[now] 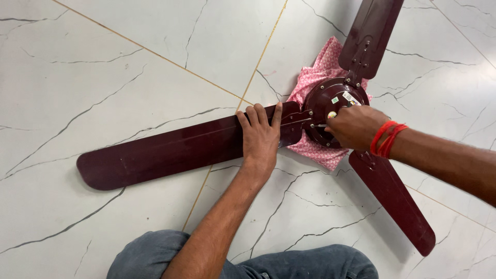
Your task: The person is repairing a ceiling fan lying on the floor. They use a screwdriver to tighten screws on the fan blades and the central motor housing.
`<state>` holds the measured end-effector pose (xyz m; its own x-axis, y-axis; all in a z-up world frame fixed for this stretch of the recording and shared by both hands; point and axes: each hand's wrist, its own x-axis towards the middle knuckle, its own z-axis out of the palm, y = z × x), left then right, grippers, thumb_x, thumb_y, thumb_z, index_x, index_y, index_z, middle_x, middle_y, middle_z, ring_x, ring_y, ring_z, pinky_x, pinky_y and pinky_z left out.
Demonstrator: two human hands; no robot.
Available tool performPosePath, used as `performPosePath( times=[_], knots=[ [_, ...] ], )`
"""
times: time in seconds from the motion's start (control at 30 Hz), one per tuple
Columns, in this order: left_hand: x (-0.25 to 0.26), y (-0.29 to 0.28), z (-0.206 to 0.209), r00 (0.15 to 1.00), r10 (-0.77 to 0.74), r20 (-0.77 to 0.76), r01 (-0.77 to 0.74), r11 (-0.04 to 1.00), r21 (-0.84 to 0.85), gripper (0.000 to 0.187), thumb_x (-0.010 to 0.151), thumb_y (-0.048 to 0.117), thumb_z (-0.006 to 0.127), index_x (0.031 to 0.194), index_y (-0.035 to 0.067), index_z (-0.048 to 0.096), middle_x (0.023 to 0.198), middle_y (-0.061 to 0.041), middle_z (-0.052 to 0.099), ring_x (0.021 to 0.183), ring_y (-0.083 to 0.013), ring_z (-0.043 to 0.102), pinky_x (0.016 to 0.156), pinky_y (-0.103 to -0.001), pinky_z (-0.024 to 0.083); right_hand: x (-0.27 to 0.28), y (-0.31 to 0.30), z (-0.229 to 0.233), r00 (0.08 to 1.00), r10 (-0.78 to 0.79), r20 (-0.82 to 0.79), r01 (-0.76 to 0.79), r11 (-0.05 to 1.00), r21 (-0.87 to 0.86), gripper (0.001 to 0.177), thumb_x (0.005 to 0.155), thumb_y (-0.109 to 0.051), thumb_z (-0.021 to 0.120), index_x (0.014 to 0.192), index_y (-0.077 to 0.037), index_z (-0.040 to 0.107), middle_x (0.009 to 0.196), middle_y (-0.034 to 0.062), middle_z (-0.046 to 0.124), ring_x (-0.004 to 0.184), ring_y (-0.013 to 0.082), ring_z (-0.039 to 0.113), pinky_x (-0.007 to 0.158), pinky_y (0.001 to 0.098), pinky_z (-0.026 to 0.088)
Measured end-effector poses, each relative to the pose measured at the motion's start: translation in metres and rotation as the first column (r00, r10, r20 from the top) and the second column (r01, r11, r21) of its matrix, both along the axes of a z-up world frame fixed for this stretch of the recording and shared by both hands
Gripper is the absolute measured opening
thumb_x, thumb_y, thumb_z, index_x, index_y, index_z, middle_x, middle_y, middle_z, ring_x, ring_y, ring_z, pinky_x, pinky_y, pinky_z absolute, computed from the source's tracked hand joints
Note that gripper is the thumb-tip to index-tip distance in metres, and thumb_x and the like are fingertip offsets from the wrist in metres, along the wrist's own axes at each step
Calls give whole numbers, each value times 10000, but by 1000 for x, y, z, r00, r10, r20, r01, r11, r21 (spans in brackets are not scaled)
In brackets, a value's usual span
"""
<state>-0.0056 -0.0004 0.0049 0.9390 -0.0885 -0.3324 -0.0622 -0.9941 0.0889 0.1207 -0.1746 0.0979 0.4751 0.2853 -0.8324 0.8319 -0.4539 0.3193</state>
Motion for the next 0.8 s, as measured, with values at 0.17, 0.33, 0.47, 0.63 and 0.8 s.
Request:
performPosePath(
  times=[0.17, 0.33, 0.47, 0.63, 0.8],
  knots=[
    [2, -3, -7, 998, 37, 46, -37, 999, -8, 1252, 641, 333, 885, 1649, 173, 159, 1382, -302, 425, 1241, -435, 416, 1072, -637, 294, 5, -6, 1, 878, 470, -85, -470, 882, 26, 206, 981, -154, 551, 895, 26, 601, 669, 118, 689, 643, 260, 748, 501, 404, 616],
    [0, -7, -13, 996, 63, 63, -62, 998, -15, 1236, 655, 323, 875, 1652, 169, 159, 1399, -307, 415, 1273, -440, 402, 1087, -638, 288, -7, 14, -3, 972, 234, 30, -235, 970, 63, 213, 948, -150, 589, 809, -12, 672, 743, 147, 713, 703, 293, 748, 549, 425, 624],
    [1, -9, -11, 995, 78, 66, -74, 996, -58, 1216, 686, 308, 863, 1658, 176, 144, 1408, -305, 411, 1292, -441, 395, 1106, -637, 284, -32, 41, -11, 965, -208, 160, 165, 955, 245, 316, 951, -287, 628, 799, -32, 734, 779, 178, 736, 692, 322, 730, 609, 440, 600],
    [0, -6, -8, 996, 69, 51, -67, 997, -35, 1230, 677, 312, 864, 1646, 184, 118, 1429, -306, 385, 1295, -438, 382, 1108, -630, 276, -50, 22, -8, 833, -494, 250, 263, 751, 605, 361, 1019, -261, 587, 796, -26, 743, 796, 190, 725, 690, 339, 708, 638, 443, 581],
    [2, -5, -5, 999, 45, -17, -46, 998, -52, 1281, 656, 296, 886, 1663, 179, 105, 1411, -307, 393, 1287, -426, 389, 1113, -622, 283, -67, -31, -21, 762, -644, 63, 83, 194, 977, 171, 842, -62, 756, 950, 26, 657, 933, 155, 680, 749, 239, 711, 670, 347, 613]
  ],
)
